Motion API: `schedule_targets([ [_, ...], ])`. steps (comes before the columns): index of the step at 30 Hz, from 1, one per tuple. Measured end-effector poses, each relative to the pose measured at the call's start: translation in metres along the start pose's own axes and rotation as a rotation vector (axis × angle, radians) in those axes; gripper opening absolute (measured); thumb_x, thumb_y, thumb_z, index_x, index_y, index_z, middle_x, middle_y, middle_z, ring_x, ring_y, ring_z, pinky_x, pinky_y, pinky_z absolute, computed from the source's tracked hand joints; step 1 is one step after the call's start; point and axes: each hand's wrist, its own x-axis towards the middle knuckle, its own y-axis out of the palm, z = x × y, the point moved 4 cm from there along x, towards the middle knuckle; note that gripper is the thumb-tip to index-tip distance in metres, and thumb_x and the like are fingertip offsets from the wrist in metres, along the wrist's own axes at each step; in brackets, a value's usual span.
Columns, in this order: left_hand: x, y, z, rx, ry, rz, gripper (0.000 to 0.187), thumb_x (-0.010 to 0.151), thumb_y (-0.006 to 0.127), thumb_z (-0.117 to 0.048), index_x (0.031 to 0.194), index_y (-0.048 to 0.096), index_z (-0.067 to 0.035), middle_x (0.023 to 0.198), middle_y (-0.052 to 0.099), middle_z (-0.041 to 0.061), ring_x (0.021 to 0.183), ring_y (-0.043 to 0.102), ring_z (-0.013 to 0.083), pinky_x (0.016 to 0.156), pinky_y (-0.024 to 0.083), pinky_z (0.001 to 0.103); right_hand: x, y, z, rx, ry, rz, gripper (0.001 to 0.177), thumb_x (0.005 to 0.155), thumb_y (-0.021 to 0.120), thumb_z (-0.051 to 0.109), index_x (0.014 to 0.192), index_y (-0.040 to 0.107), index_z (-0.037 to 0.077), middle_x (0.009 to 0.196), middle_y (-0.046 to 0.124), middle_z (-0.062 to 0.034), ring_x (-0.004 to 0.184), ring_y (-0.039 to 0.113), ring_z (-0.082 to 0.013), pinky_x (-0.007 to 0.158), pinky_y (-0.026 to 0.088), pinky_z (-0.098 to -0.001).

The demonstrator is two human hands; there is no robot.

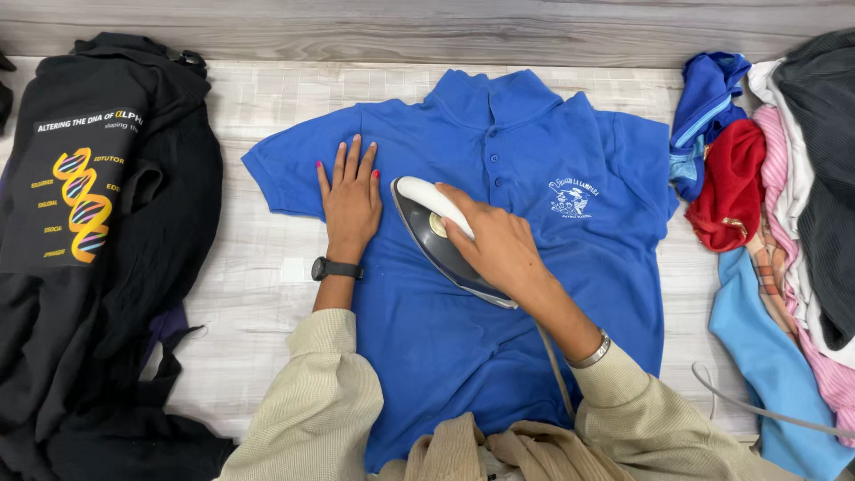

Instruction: The person irons a blue polo shirt on a table, smoothing the fabric with one hand while moving the iron with the other. After finishing the polo, the person switches to a blue sleeveless top, irons it, and then folds it.

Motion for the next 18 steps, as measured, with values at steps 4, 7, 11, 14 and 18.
schedule_targets([
  [4,0.001,-0.002,0.0,0.015,-0.014,-0.009,0.049,0.108,0.044,-0.022,0.155,0.047,-0.008,0.164,0.039,0.008,0.154,0.029,0.0284,0.124,0.012,0.061,0.023,0.01,0.004,-0.043,0.014,-0.05,0.047,0.099,0.059,0.029,0.144,0.055,0.016,0.095,0.073,-0.0252,0.081,0.07,-0.0465,0.07,0.054,-0.0557],
  [7,0.001,-0.001,0.001,0.004,-0.043,-0.008,0.05,0.108,0.044,-0.021,0.155,0.045,-0.007,0.165,0.038,0.009,0.154,0.028,0.0277,0.124,0.012,0.06,0.053,0.022,0.0,-0.061,-0.004,-0.071,0.047,0.099,0.059,0.028,0.144,0.055,0.015,0.089,0.072,-0.0255,0.079,0.07,-0.0468,0.069,0.054,-0.0562],
  [11,0.0,0.0,0.001,0.034,-0.055,-0.03,0.05,0.108,0.044,-0.023,0.156,0.044,-0.007,0.165,0.037,0.009,0.155,0.028,0.0266,0.124,0.012,0.06,0.099,0.037,-0.007,-0.147,-0.055,-0.104,0.048,0.097,0.063,0.03,0.142,0.057,0.014,0.085,0.072,-0.0259,0.077,0.069,-0.0474,0.067,0.053,-0.0573],
  [14,0.001,0.0,0.003,0.043,-0.061,-0.037,0.051,0.108,0.044,-0.023,0.156,0.044,-0.008,0.165,0.037,0.008,0.155,0.028,0.026,0.124,0.012,0.059,0.125,0.042,-0.014,-0.156,-0.07,-0.129,0.048,0.098,0.064,0.031,0.142,0.057,0.014,0.085,0.073,-0.025,0.078,0.07,-0.0457,0.068,0.054,-0.0559],
  [18,0.001,0.002,0.004,0.05,-0.07,-0.041,0.051,0.107,0.044,-0.023,0.156,0.044,-0.009,0.165,0.038,0.006,0.154,0.03,0.0253,0.125,0.013,0.059,0.14,0.045,-0.021,-0.177,-0.066,-0.164,0.046,0.098,0.064,0.034,0.141,0.058,0.016,0.086,0.074,-0.0231,0.078,0.072,-0.0433,0.068,0.055,-0.0546],
])
